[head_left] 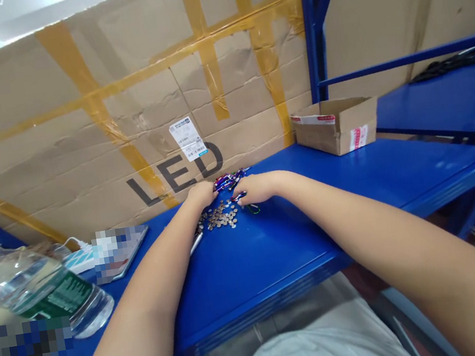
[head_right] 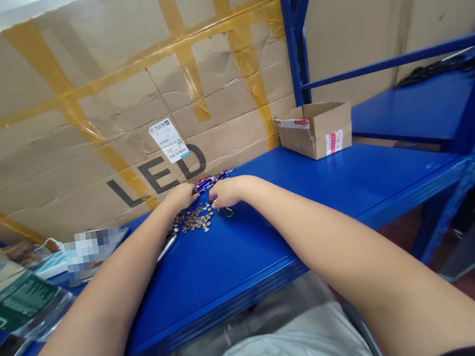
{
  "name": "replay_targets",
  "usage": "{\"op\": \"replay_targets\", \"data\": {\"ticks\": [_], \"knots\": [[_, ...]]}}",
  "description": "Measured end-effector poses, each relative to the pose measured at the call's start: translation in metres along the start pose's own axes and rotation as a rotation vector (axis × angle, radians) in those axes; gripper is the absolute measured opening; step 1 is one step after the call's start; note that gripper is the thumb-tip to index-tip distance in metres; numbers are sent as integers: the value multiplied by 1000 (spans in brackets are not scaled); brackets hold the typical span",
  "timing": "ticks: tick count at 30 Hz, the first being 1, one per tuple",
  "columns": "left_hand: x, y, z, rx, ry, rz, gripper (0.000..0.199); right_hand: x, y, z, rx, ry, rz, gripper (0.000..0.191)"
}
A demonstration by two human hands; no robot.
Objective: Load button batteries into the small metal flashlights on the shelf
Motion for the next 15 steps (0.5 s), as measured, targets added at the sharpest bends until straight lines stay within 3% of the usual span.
{"op": "replay_targets", "data": {"ticks": [3,8,10,13,15], "knots": [[15,11,-5,-13,21,39,24,4,0,0,-96,25,-10,19],[50,66,6,-174,286,213,27,11,-1,-13,7,-194,288,52],[55,93,18,-248,372,217,28,8,-3,-22,72,-247,284,41],[53,122,30,-243,413,288,31,3,-5,-35,134,-274,221,8],[46,129,29,-172,410,364,33,2,-5,-40,127,-319,194,13]]}}
Point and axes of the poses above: each hand's wrist, its own y-axis away from the middle knuckle, its own x-axis out of the back of the hand, z = x × y, the point moved 3 cm from there along -y, towards the middle knuckle, and after that the axes turned 6 degrees about -z, right-handed, at the moved point
